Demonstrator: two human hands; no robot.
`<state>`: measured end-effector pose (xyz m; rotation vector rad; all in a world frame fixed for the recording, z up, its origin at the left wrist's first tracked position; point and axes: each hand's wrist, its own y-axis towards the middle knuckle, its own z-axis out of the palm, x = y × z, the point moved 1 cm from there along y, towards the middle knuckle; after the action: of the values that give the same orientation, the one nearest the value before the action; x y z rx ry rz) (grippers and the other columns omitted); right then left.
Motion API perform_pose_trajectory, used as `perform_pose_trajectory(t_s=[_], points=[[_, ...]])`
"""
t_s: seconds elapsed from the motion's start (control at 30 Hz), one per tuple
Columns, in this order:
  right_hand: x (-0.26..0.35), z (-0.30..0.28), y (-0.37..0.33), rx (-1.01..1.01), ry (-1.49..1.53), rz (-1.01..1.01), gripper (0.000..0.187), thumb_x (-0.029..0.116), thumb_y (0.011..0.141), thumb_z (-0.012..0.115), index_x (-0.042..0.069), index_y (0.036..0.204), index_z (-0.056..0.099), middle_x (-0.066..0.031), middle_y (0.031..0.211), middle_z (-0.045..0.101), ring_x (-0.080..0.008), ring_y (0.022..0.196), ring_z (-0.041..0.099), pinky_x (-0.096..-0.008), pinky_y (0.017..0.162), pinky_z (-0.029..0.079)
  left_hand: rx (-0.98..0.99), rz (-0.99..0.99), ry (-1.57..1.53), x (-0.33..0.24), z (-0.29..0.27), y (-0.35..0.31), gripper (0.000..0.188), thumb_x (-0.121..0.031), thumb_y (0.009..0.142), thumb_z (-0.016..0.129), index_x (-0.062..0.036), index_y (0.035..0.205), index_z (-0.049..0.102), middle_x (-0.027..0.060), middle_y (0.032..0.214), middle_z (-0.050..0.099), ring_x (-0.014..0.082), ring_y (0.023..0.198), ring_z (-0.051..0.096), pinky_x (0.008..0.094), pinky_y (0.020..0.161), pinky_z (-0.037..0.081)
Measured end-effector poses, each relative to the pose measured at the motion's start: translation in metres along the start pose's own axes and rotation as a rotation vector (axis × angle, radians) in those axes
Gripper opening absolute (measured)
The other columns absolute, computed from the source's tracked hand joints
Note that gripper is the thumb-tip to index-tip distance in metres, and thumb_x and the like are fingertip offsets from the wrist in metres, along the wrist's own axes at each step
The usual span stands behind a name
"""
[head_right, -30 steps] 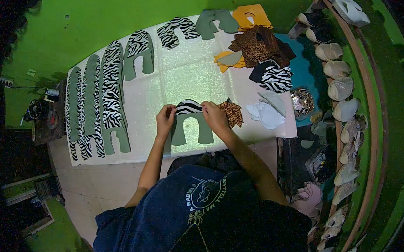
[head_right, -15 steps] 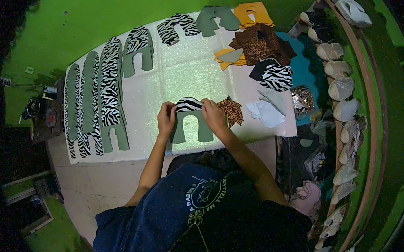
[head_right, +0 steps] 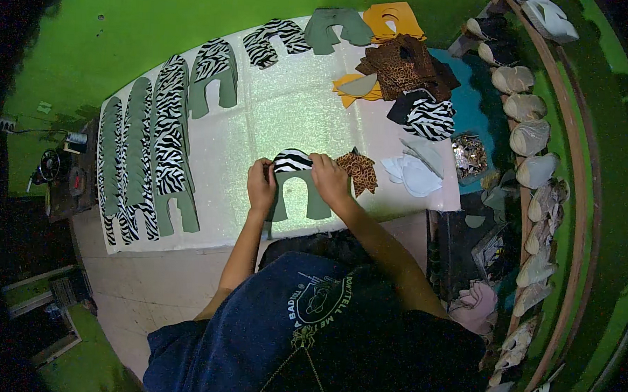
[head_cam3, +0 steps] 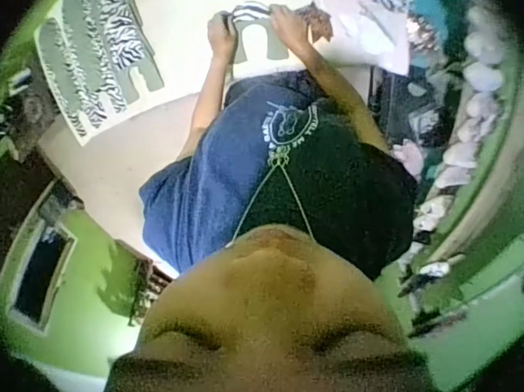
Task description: The person repeatedly picks up a zebra-print fabric strap and a green foam sole, aligns the strap over the sole, and presses it into place. They then place the assembled unit onto a growing row of similar sandals on the table. This process is repeated with multiple pairs of straps and soles throughout the clip.
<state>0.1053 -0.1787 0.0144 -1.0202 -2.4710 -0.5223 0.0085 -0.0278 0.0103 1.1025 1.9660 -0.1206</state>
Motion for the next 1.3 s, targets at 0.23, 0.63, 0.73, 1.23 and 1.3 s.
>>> perform_pose_trajectory(t_s=[0.23,0.63,0.73,1.23,1.3], points=[[0.002,0.0,0.0,-0.028,-0.049,-0.031,0.022,0.011,0.079,0.055,0.01,0.101,0.05,-0.0096,0.086,0.055,-0.0267,0.081,0.059,-0.0366,0.063,0.051,0.012,0.059,0.05,0.0,0.001,-0.002,0.013,0.001,0.078,0.056,-0.0027,0.09,0.054,0.0128,0.085,0.057,0.0311,0.08,0.052,0.039,0.071,0.042],[0.0,0.003,0.0,-0.047,-0.071,-0.06,0.021,0.011,0.077,0.058,0.011,0.097,0.052,-0.0068,0.088,0.052,-0.0237,0.08,0.059,-0.0338,0.063,0.051,0.044,0.137,0.107,0.003,0.003,-0.003,0.016,0.002,0.076,0.055,-0.0045,0.09,0.054,0.0107,0.093,0.055,0.0307,0.085,0.05,0.0378,0.075,0.041],[0.0,0.001,0.0,-0.031,-0.061,-0.056,0.02,0.011,0.076,0.058,0.01,0.096,0.052,-0.0065,0.087,0.052,-0.0236,0.082,0.058,-0.0338,0.063,0.051,0.056,0.138,0.116,0.001,0.003,-0.004,0.017,0.003,0.075,0.056,-0.0064,0.09,0.056,0.0097,0.095,0.055,0.0303,0.086,0.05,0.037,0.076,0.042],[0.006,-0.007,0.003,0.012,-0.147,-0.013,0.028,0.01,0.075,0.059,0.01,0.102,0.051,-0.0062,0.097,0.05,-0.0238,0.092,0.052,-0.0331,0.068,0.051,0.38,0.306,0.17,-0.037,0.024,-0.013,0.048,-0.026,0.09,0.043,-0.0024,0.131,0.038,0.0155,0.139,0.034,0.0284,0.131,0.028,0.0481,0.105,0.017],[0.005,-0.007,0.002,0.013,-0.138,-0.001,0.029,0.01,0.076,0.058,0.009,0.104,0.051,-0.007,0.1,0.05,-0.0245,0.093,0.053,-0.0336,0.07,0.051,0.432,0.284,0.225,-0.036,0.034,-0.014,0.052,-0.029,0.091,0.039,-0.0026,0.135,0.032,0.0152,0.142,0.028,0.0286,0.133,0.024,0.0489,0.106,0.015]])
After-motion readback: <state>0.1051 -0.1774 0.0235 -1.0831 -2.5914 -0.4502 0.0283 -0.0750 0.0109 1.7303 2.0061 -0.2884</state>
